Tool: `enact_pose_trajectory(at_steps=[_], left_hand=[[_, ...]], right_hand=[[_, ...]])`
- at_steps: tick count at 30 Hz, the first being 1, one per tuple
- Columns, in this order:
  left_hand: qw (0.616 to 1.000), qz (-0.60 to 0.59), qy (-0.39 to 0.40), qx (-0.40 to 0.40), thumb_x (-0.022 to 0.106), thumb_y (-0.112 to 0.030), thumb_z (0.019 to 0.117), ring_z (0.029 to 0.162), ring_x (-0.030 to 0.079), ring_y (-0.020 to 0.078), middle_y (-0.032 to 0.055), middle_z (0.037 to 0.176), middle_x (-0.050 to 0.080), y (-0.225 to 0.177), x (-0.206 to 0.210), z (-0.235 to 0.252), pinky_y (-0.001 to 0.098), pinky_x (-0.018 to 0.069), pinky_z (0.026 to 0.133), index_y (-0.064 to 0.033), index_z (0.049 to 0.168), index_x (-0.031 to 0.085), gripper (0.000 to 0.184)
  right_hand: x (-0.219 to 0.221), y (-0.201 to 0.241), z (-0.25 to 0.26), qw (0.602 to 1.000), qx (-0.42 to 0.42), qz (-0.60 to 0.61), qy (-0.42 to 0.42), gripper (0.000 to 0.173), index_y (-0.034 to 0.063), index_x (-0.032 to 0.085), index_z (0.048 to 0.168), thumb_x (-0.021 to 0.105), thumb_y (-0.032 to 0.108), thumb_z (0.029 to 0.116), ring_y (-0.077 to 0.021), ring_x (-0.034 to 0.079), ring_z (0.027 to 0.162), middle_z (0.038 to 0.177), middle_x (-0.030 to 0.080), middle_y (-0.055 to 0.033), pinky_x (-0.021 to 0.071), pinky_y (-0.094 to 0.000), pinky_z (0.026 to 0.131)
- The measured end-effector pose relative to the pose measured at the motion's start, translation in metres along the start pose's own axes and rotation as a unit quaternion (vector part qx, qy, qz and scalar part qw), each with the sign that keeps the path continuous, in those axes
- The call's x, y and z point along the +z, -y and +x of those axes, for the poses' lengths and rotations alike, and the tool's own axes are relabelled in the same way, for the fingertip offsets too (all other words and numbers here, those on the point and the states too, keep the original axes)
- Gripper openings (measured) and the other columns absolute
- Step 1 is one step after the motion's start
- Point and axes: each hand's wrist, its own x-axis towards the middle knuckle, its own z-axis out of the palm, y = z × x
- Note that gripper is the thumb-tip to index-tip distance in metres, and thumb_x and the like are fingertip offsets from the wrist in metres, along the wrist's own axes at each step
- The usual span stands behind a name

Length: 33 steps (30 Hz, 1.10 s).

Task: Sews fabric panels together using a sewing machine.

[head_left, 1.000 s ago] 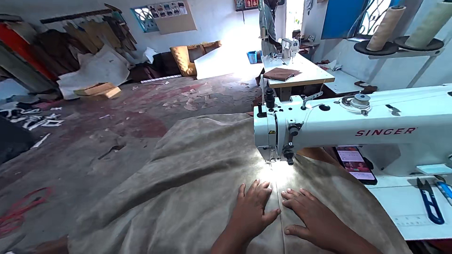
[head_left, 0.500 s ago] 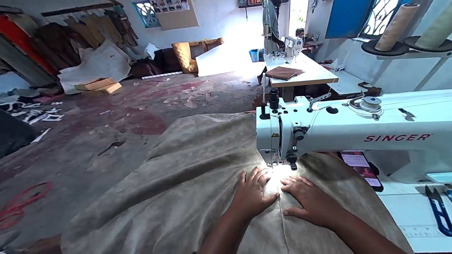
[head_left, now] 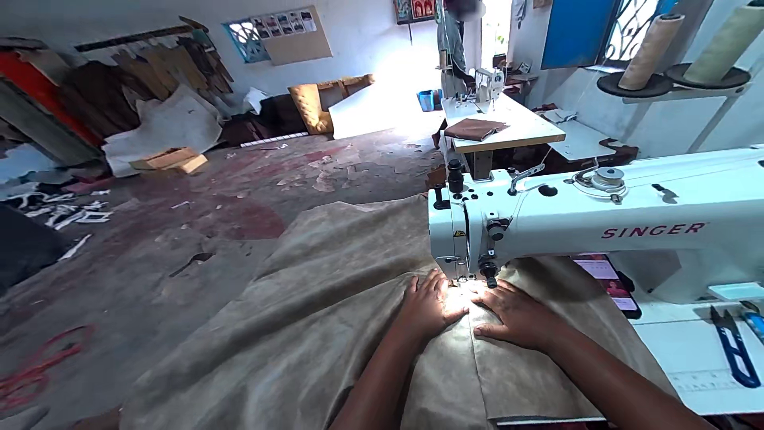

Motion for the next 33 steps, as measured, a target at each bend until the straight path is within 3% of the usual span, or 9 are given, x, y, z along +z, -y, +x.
enact_pose_trajectory(at_steps=[2,5,6,10,16,24,28,33], left_hand=[[1.0,0.021,0.011,-0.019,0.041,-0.07,0.0995,0.158,0.018,0.0222,0.0044,0.165,0.035,-0.01,0.001,-0.006,0.0592,0.003,0.125,-0.0138,0.154,0.044,0.079],[0.999,0.025,0.026,-0.019,0.036,-0.052,0.1082,0.158,0.018,0.0267,0.0086,0.167,0.032,-0.034,0.005,-0.034,0.0612,0.0059,0.125,-0.0106,0.158,0.039,0.065],[0.999,0.001,0.039,-0.012,0.036,-0.046,0.1096,0.158,0.019,0.0278,0.0104,0.165,0.034,-0.041,0.007,-0.047,0.0609,0.0081,0.125,-0.0096,0.157,0.038,0.06],[0.992,-0.11,0.015,0.056,0.041,-0.033,0.1087,0.156,0.023,0.0288,0.0058,0.163,0.039,-0.045,0.033,-0.093,0.0648,0.0087,0.123,-0.0143,0.148,0.049,0.045],[0.976,-0.152,-0.066,0.14,0.046,-0.042,0.1049,0.153,0.031,0.0298,-0.0011,0.155,0.051,-0.021,0.053,-0.11,0.0701,0.0126,0.12,-0.0264,0.138,0.063,0.04],[0.974,-0.159,-0.091,0.135,0.041,-0.048,0.106,0.15,0.038,0.0285,-0.0011,0.149,0.058,-0.016,0.049,-0.091,0.0679,0.0157,0.12,-0.0324,0.132,0.069,0.041],[0.977,-0.166,-0.066,0.114,0.038,-0.056,0.1048,0.151,0.036,0.0244,0.0002,0.15,0.056,-0.012,0.041,-0.078,0.0632,0.0117,0.123,-0.0354,0.132,0.069,0.045],[0.975,-0.175,-0.055,0.125,0.037,-0.064,0.1019,0.151,0.035,0.0267,0.0039,0.151,0.055,-0.004,0.032,-0.059,0.0634,0.0105,0.123,-0.0407,0.127,0.071,0.048]], right_hand=[[-0.006,0.015,-0.003,0.997,0.047,0.003,0.055,0.068,0.0141,0.048,0.151,0.043,0.062,0.1026,-0.0163,0.026,0.155,0.163,0.04,-0.0036,0.009,-0.042,0.129],[-0.005,0.049,-0.014,0.995,0.067,0.051,0.059,0.043,0.005,0.058,0.138,0.047,0.033,0.1074,-0.0287,0.044,0.144,0.148,0.054,-0.0151,0.0273,-0.0499,0.122],[0.001,0.056,-0.022,0.994,0.065,0.078,0.045,0.04,0.0032,0.059,0.135,0.046,0.029,0.1079,-0.0296,0.046,0.143,0.147,0.055,-0.0163,0.0283,-0.0496,0.122],[0.028,0.054,-0.054,0.995,0.046,0.088,-0.01,0.05,0.0114,0.059,0.139,0.045,0.047,0.1067,-0.0262,0.035,0.152,0.157,0.049,-0.0089,0.0171,-0.0543,0.127],[0.034,0.039,-0.066,0.997,-0.011,0.068,-0.047,0.052,0.0223,0.064,0.136,0.05,0.059,0.1014,-0.028,0.039,0.15,0.154,0.053,-0.0073,0.0218,-0.0608,0.123],[0.026,0.029,-0.053,0.997,-0.003,0.074,-0.036,0.056,0.0216,0.063,0.136,0.049,0.062,0.1004,-0.0249,0.039,0.15,0.154,0.053,-0.005,0.0208,-0.0571,0.124],[0.019,0.02,-0.041,0.996,-0.004,0.083,-0.017,0.057,0.0198,0.061,0.139,0.049,0.061,0.1009,-0.0248,0.038,0.151,0.155,0.051,-0.0067,0.0176,-0.0566,0.125],[0.006,0.011,-0.024,0.996,0.0,0.086,0.009,0.059,0.0173,0.059,0.141,0.05,0.06,0.1012,-0.0227,0.035,0.152,0.156,0.049,-0.0071,0.013,-0.0519,0.127]])
